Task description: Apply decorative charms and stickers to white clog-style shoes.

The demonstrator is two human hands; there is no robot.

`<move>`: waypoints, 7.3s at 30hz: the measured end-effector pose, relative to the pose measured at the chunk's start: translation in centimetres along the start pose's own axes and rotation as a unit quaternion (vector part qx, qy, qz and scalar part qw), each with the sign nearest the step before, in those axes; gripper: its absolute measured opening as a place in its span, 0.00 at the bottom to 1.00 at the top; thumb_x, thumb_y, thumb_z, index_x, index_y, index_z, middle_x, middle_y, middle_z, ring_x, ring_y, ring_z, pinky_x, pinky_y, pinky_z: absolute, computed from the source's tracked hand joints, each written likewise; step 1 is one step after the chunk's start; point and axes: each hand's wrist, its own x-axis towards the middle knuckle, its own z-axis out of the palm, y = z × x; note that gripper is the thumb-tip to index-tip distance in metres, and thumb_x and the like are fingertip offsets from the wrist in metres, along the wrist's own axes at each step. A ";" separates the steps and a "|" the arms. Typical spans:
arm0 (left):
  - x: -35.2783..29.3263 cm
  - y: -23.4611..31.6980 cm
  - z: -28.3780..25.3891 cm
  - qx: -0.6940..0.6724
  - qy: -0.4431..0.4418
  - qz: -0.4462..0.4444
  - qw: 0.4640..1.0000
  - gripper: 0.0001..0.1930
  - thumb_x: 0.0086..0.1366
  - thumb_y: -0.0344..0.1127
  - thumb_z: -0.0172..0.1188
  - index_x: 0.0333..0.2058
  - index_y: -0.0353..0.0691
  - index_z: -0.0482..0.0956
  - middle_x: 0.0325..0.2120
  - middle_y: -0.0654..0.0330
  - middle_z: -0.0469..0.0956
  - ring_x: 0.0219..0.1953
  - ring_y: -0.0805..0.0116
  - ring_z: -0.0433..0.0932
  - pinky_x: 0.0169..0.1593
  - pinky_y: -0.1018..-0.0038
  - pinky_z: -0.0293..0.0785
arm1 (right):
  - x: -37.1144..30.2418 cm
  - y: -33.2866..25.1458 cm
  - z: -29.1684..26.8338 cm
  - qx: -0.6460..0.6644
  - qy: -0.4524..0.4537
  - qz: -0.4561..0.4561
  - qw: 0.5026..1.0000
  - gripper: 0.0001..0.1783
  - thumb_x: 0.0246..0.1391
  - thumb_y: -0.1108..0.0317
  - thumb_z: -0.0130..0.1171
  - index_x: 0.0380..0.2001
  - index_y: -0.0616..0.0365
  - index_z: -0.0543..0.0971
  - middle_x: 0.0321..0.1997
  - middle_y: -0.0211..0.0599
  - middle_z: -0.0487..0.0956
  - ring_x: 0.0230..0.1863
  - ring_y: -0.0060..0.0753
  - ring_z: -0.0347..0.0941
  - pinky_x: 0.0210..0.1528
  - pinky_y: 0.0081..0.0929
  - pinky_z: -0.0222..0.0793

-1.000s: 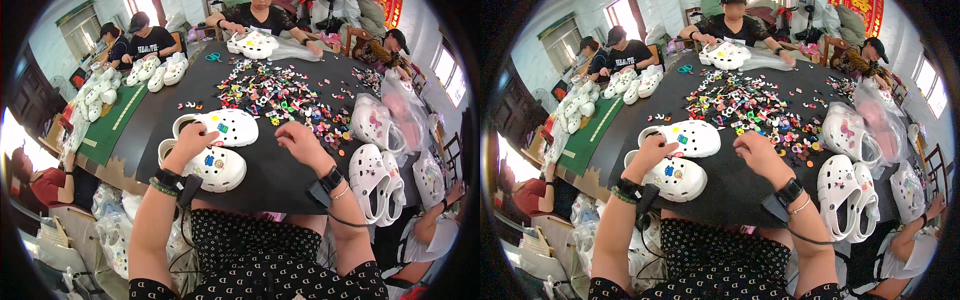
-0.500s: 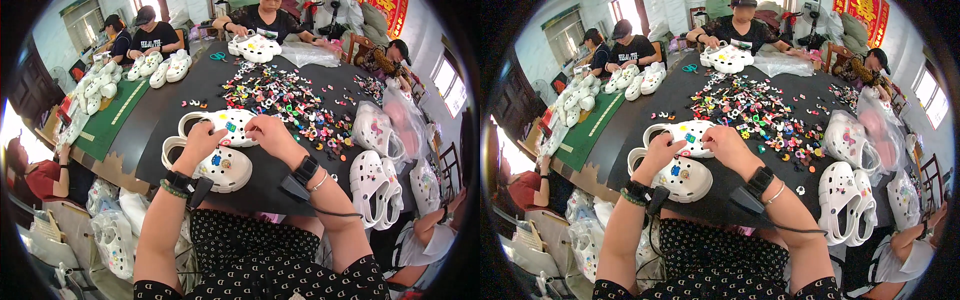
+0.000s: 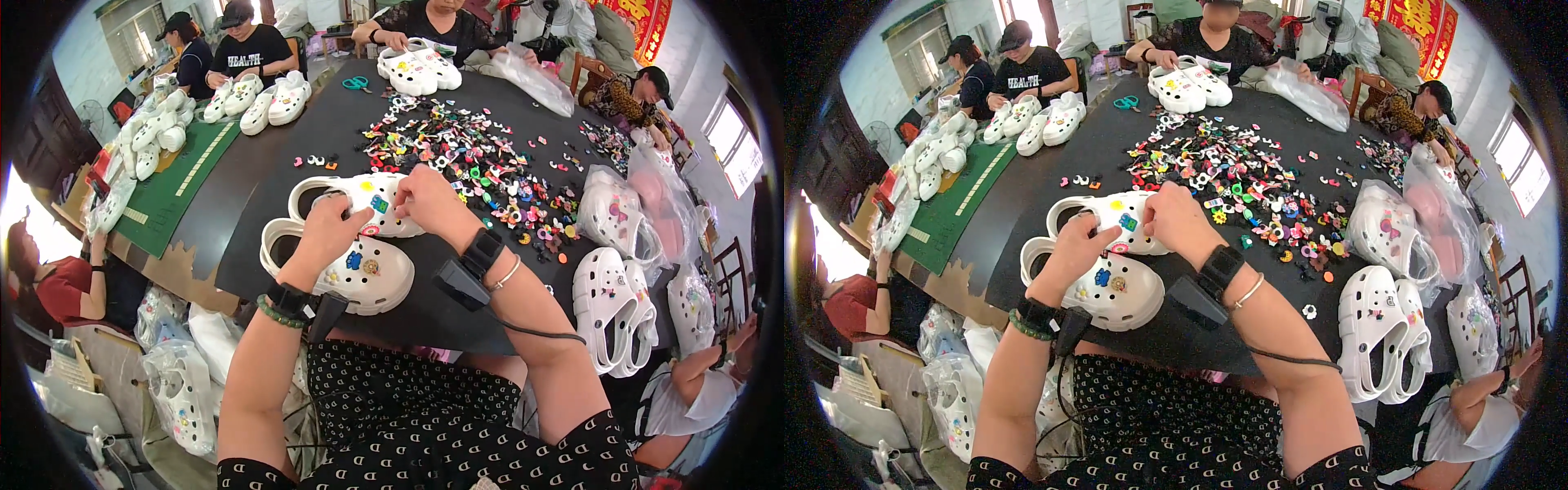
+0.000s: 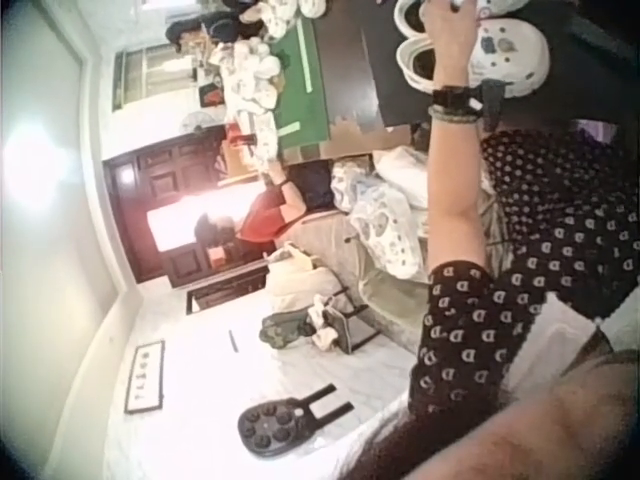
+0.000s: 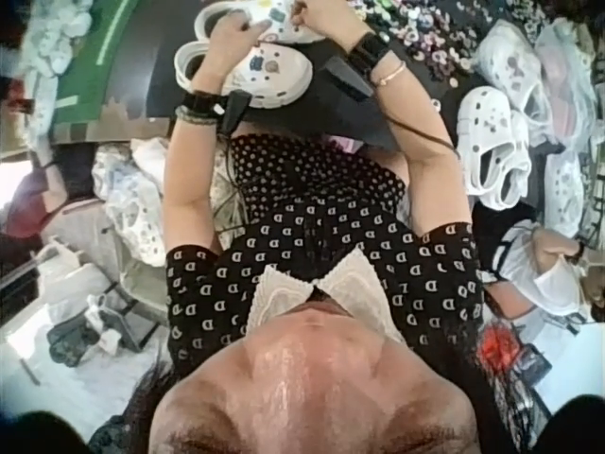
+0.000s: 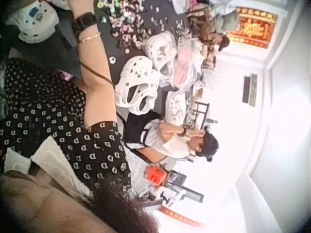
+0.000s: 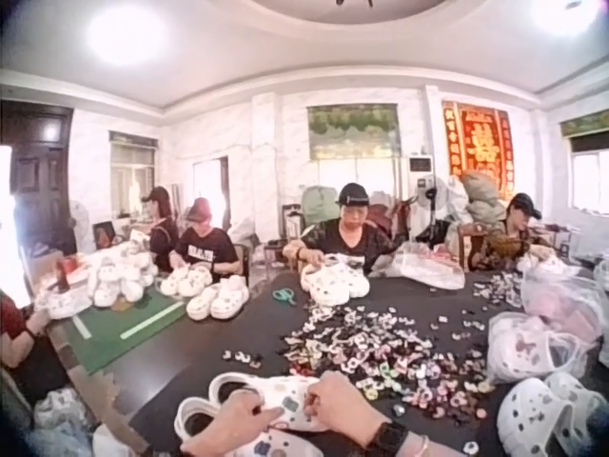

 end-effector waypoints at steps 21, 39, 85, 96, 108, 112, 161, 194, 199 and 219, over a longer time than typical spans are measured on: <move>0.1 -1.0 0.5 -0.051 0.000 0.027 0.998 0.20 0.58 0.44 0.66 0.26 0.27 0.75 0.25 0.45 0.74 0.30 0.49 0.74 0.35 0.59 0.68 | 1.2 1.2 0.6 0.106 -0.045 0.037 0.993 0.35 0.35 0.73 0.73 0.49 0.52 0.68 0.58 0.47 0.69 0.59 0.61 0.64 0.60 0.49 0.64; 0.3 -1.8 -3.0 0.009 -0.036 0.028 0.999 0.21 0.64 0.51 0.62 0.37 0.34 0.79 0.30 0.56 0.76 0.33 0.64 0.73 0.40 0.68 0.69 | -6.6 3.7 -0.2 0.179 0.080 -0.020 0.980 0.32 0.46 0.64 0.73 0.52 0.60 0.69 0.57 0.54 0.68 0.63 0.53 0.63 0.65 0.41 0.59; 1.8 -26.9 -20.7 0.274 0.316 -0.175 0.891 0.25 0.54 0.42 0.69 0.49 0.36 0.78 0.53 0.31 0.71 0.63 0.34 0.62 0.64 0.54 0.63 | -17.1 3.0 2.2 -0.062 0.054 0.066 0.994 0.15 0.53 0.72 0.60 0.43 0.58 0.71 0.62 0.48 0.66 0.68 0.57 0.56 0.66 0.53 0.51; 5.1 -8.9 -10.3 0.236 0.181 0.088 0.951 0.16 0.58 0.37 0.66 0.45 0.40 0.81 0.51 0.45 0.77 0.44 0.53 0.81 0.51 0.63 0.75 | -17.3 3.7 2.3 -0.065 0.132 0.023 0.989 0.15 0.48 0.70 0.62 0.41 0.56 0.75 0.57 0.45 0.72 0.62 0.56 0.64 0.62 0.49 0.59; -0.6 21.6 14.1 -0.042 -0.205 0.406 0.889 0.15 0.59 0.34 0.65 0.44 0.38 0.80 0.43 0.50 0.81 0.47 0.51 0.78 0.54 0.62 0.72 | -17.7 6.2 5.4 0.026 0.141 0.000 0.990 0.22 0.54 0.67 0.56 0.53 0.59 0.73 0.58 0.48 0.71 0.65 0.49 0.62 0.63 0.46 0.60; -5.3 30.0 20.9 -0.073 -0.258 0.567 0.779 0.17 0.57 0.34 0.62 0.46 0.36 0.77 0.47 0.52 0.77 0.51 0.50 0.74 0.56 0.62 0.70 | -16.2 10.8 14.8 0.157 0.340 0.046 0.926 0.19 0.52 0.63 0.59 0.47 0.55 0.76 0.59 0.42 0.72 0.66 0.46 0.61 0.64 0.43 0.60; -8.4 3.9 -6.9 0.358 -0.043 0.425 0.830 0.17 0.57 0.26 0.56 0.46 0.43 0.76 0.56 0.56 0.73 0.55 0.56 0.73 0.57 0.59 0.72 | -17.5 3.7 2.8 -0.061 0.111 0.031 0.991 0.14 0.53 0.68 0.61 0.43 0.57 0.73 0.59 0.45 0.71 0.65 0.54 0.61 0.63 0.51 0.59; -12.0 5.7 2.9 0.013 0.055 0.156 0.986 0.19 0.54 0.39 0.70 0.35 0.33 0.72 0.37 0.49 0.75 0.38 0.49 0.74 0.42 0.60 0.71 | -17.9 4.0 2.5 -0.070 0.115 0.025 0.991 0.15 0.54 0.68 0.61 0.44 0.61 0.75 0.59 0.48 0.71 0.65 0.55 0.61 0.63 0.49 0.60; -9.1 5.1 3.7 -0.074 0.097 -0.067 0.990 0.21 0.63 0.46 0.66 0.29 0.31 0.72 0.22 0.51 0.77 0.24 0.57 0.75 0.32 0.66 0.71 | -18.0 4.4 3.3 -0.071 0.124 0.014 0.990 0.17 0.54 0.67 0.61 0.46 0.60 0.74 0.61 0.48 0.70 0.66 0.55 0.60 0.64 0.50 0.59; -4.5 3.9 3.9 0.057 0.000 -0.084 0.995 0.28 0.65 0.55 0.57 0.43 0.29 0.80 0.34 0.42 0.82 0.40 0.44 0.81 0.45 0.59 0.74 | -14.2 14.1 -7.7 -0.062 0.012 0.163 0.985 0.17 0.43 0.65 0.72 0.34 0.58 0.76 0.35 0.43 0.78 0.43 0.49 0.75 0.46 0.42 0.70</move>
